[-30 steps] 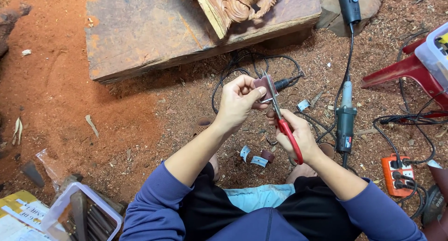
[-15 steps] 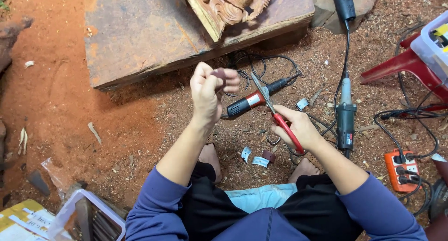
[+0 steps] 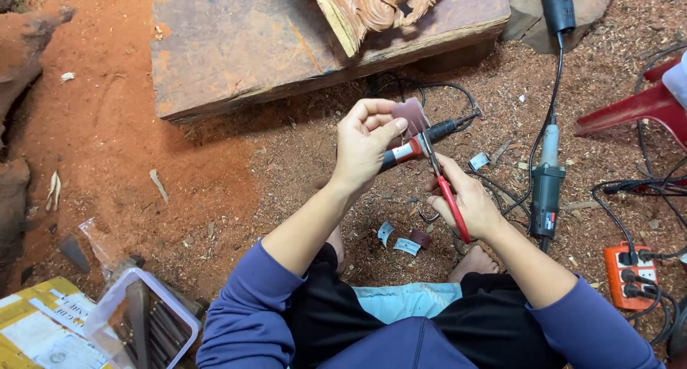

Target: Cutting sandpaper into small strips and attaching them to a rotary tool for sanding wood carvings

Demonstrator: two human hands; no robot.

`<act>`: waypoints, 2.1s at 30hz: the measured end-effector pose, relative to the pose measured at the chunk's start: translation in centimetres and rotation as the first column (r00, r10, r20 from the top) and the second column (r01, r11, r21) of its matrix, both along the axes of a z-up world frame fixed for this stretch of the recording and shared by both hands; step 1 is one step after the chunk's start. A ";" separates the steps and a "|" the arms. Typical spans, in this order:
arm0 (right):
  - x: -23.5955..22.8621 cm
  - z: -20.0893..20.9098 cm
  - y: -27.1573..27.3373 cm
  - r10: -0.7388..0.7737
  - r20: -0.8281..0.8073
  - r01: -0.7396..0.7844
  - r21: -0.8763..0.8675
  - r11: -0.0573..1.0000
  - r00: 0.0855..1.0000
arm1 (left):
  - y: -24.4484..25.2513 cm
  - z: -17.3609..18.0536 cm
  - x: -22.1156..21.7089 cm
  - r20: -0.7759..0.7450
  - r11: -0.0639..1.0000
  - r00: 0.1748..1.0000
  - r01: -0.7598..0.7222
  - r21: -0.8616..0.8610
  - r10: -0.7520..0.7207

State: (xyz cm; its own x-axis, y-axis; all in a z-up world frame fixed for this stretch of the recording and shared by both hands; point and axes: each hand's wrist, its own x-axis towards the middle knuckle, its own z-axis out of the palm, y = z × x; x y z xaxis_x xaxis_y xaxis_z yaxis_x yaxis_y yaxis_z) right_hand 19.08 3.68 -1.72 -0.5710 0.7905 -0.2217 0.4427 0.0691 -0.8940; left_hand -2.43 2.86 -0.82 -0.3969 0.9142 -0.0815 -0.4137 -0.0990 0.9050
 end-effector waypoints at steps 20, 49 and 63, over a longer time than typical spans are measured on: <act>-0.7 0.9 -1.4 -0.129 -0.175 0.142 0.064 0.988 0.976 | 0.7 -0.1 0.9 -0.052 0.997 0.996 0.071 0.002 -0.071; 3.5 2.6 0.0 -0.187 -0.368 0.174 -0.069 0.982 0.911 | -2.2 0.6 4.8 -0.433 0.897 0.807 0.442 -0.007 -0.401; 5.3 1.8 -1.9 -0.232 -0.264 0.192 -0.166 0.967 0.936 | -6.7 -0.3 5.1 0.018 0.817 0.820 0.572 -0.079 -0.572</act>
